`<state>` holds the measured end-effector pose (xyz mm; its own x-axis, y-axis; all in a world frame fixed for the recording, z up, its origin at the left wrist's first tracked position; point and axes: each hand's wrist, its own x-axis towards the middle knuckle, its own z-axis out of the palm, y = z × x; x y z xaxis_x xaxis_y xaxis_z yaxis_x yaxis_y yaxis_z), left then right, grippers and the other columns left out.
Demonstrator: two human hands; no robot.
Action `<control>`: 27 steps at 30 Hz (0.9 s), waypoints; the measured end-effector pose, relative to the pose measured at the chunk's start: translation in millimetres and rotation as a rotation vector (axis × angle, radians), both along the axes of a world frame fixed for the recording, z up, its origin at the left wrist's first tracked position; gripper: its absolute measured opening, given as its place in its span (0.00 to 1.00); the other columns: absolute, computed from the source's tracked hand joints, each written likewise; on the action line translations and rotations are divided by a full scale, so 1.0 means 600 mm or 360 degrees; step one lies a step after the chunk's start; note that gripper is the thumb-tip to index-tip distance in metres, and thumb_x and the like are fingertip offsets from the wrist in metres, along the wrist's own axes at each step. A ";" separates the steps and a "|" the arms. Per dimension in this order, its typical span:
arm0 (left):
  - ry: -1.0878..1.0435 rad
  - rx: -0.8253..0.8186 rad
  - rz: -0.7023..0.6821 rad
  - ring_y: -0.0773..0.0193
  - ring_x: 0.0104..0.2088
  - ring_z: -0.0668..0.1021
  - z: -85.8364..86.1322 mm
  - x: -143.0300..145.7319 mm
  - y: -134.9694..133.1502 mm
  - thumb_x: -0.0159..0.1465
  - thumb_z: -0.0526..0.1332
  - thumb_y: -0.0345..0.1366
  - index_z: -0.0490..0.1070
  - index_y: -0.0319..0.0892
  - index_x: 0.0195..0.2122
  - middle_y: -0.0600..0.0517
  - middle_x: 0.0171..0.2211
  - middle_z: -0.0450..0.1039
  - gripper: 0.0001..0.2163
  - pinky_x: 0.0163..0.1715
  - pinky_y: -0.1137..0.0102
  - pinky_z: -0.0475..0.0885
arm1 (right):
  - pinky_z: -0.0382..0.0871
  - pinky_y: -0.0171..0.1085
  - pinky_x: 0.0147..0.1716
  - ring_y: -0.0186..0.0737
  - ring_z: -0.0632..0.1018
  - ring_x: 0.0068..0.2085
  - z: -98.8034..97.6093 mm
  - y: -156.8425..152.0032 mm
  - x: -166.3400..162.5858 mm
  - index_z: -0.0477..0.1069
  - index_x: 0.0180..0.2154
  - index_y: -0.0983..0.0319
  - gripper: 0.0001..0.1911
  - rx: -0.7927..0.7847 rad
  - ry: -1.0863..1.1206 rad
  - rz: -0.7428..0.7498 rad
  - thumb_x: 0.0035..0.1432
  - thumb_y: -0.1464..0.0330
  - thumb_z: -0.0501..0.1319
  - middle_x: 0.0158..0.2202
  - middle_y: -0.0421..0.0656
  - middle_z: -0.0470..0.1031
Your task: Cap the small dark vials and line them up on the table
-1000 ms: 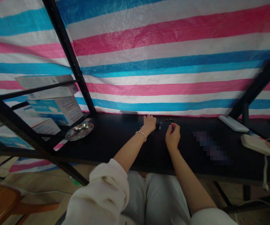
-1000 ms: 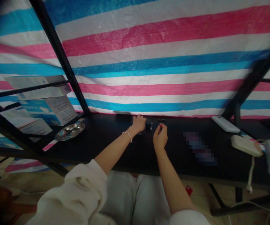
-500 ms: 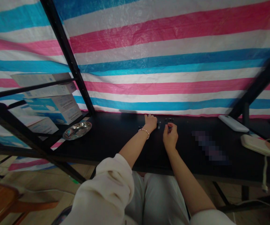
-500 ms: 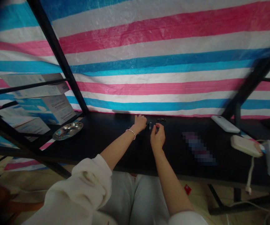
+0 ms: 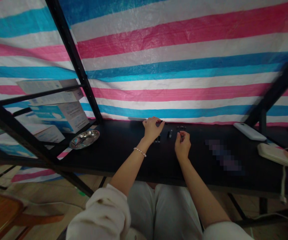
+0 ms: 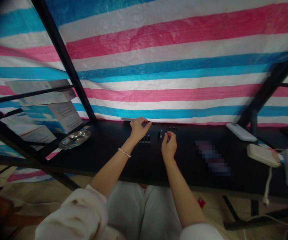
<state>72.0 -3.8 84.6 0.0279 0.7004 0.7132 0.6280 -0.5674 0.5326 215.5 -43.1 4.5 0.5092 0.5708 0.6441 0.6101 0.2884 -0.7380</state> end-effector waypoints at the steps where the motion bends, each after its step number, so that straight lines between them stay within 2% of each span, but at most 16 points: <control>1: -0.0105 0.0020 -0.0048 0.60 0.37 0.70 -0.004 -0.008 -0.011 0.57 0.60 0.39 0.70 0.41 0.27 0.50 0.29 0.70 0.07 0.44 0.63 0.60 | 0.66 0.38 0.34 0.40 0.73 0.34 -0.001 0.000 0.000 0.65 0.40 0.63 0.15 0.0005 0.0022 0.0018 0.58 0.59 0.50 0.35 0.47 0.72; 5: -0.0456 -0.0003 -0.0162 0.65 0.31 0.69 -0.037 -0.035 -0.040 0.57 0.59 0.41 0.69 0.41 0.25 0.52 0.25 0.68 0.09 0.36 0.70 0.62 | 0.66 0.36 0.31 0.38 0.73 0.31 -0.002 -0.002 -0.006 0.65 0.36 0.62 0.16 0.0000 0.0075 0.0110 0.57 0.57 0.51 0.31 0.45 0.71; 10: -0.0785 -0.0294 -0.0267 0.68 0.26 0.67 -0.086 -0.050 -0.042 0.55 0.60 0.43 0.69 0.40 0.22 0.54 0.22 0.67 0.11 0.28 0.73 0.61 | 0.66 0.34 0.29 0.36 0.73 0.29 -0.003 -0.004 -0.017 0.65 0.33 0.62 0.17 -0.0035 0.0056 0.0252 0.56 0.55 0.52 0.27 0.43 0.71; 13: -0.0888 -0.0435 -0.0331 0.68 0.25 0.68 -0.103 -0.052 -0.040 0.55 0.60 0.43 0.71 0.39 0.24 0.53 0.22 0.69 0.12 0.27 0.73 0.62 | 0.65 0.33 0.28 0.35 0.73 0.27 -0.004 -0.005 -0.022 0.66 0.31 0.62 0.17 -0.0054 0.0018 0.0333 0.56 0.54 0.52 0.26 0.42 0.71; 19: -0.0937 -0.0609 -0.0528 0.67 0.27 0.73 -0.116 -0.049 -0.042 0.53 0.62 0.41 0.75 0.38 0.28 0.50 0.25 0.73 0.10 0.29 0.71 0.66 | 0.64 0.32 0.26 0.34 0.72 0.25 -0.003 -0.012 -0.033 0.66 0.29 0.62 0.18 -0.0069 -0.0027 0.0500 0.56 0.54 0.51 0.25 0.41 0.72; 27: -0.1063 -0.0728 -0.0584 0.66 0.27 0.74 -0.122 -0.043 -0.046 0.50 0.64 0.40 0.76 0.38 0.29 0.50 0.25 0.75 0.11 0.31 0.70 0.69 | 0.63 0.31 0.24 0.32 0.70 0.23 0.000 -0.022 -0.042 0.65 0.28 0.61 0.18 -0.0047 -0.0042 0.0578 0.56 0.54 0.51 0.21 0.38 0.67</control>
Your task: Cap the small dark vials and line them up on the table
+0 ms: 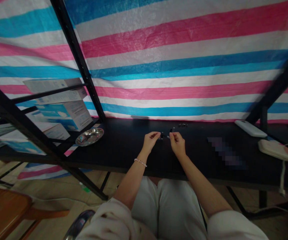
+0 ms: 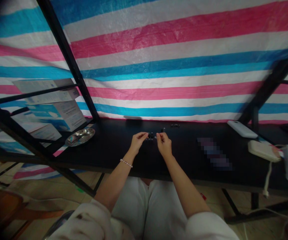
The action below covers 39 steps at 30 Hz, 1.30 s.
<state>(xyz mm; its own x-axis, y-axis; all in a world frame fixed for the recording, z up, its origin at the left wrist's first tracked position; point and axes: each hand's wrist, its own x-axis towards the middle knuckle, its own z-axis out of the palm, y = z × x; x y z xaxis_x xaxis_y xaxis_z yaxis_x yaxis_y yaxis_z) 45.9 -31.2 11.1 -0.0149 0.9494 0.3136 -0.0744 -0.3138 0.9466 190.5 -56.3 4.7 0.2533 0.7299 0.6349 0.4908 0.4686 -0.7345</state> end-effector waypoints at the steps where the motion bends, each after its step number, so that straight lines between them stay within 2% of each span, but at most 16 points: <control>1: -0.0008 -0.0008 -0.0008 0.66 0.27 0.74 0.000 0.001 0.000 0.50 0.65 0.40 0.76 0.38 0.29 0.50 0.26 0.75 0.10 0.32 0.70 0.69 | 0.63 0.31 0.24 0.32 0.70 0.23 -0.001 0.000 0.000 0.65 0.28 0.61 0.18 0.0001 0.0002 0.0015 0.57 0.54 0.51 0.21 0.38 0.67; 18: -0.0090 -0.0093 -0.0118 0.68 0.26 0.73 0.003 0.002 -0.008 0.49 0.65 0.39 0.76 0.37 0.29 0.51 0.25 0.74 0.10 0.32 0.70 0.67 | 0.62 0.31 0.25 0.32 0.69 0.23 0.001 -0.001 -0.002 0.65 0.29 0.62 0.16 -0.0003 -0.0016 0.0056 0.57 0.56 0.51 0.22 0.38 0.67; 27: 0.0055 -0.0120 -0.0277 0.69 0.24 0.72 0.004 0.003 -0.012 0.50 0.65 0.41 0.77 0.35 0.29 0.50 0.22 0.73 0.12 0.30 0.71 0.67 | 0.63 0.33 0.28 0.33 0.70 0.26 -0.004 -0.001 -0.001 0.66 0.32 0.61 0.17 -0.0053 0.0015 0.0123 0.60 0.56 0.48 0.26 0.40 0.69; 35: 0.0202 -0.0146 -0.0483 0.68 0.27 0.74 -0.004 0.005 -0.016 0.49 0.66 0.42 0.77 0.35 0.34 0.48 0.26 0.75 0.16 0.29 0.72 0.68 | 0.63 0.34 0.30 0.34 0.68 0.28 -0.013 0.005 -0.005 0.64 0.37 0.60 0.19 -0.0046 0.0290 0.0346 0.62 0.55 0.43 0.26 0.38 0.65; 39: 0.0226 -0.0183 -0.0515 0.67 0.26 0.74 0.000 0.007 -0.020 0.48 0.67 0.43 0.77 0.34 0.35 0.47 0.25 0.75 0.18 0.28 0.72 0.68 | 0.63 0.33 0.27 0.33 0.68 0.27 -0.019 0.011 -0.009 0.63 0.39 0.59 0.20 -0.0076 0.0443 0.0418 0.60 0.53 0.43 0.27 0.39 0.65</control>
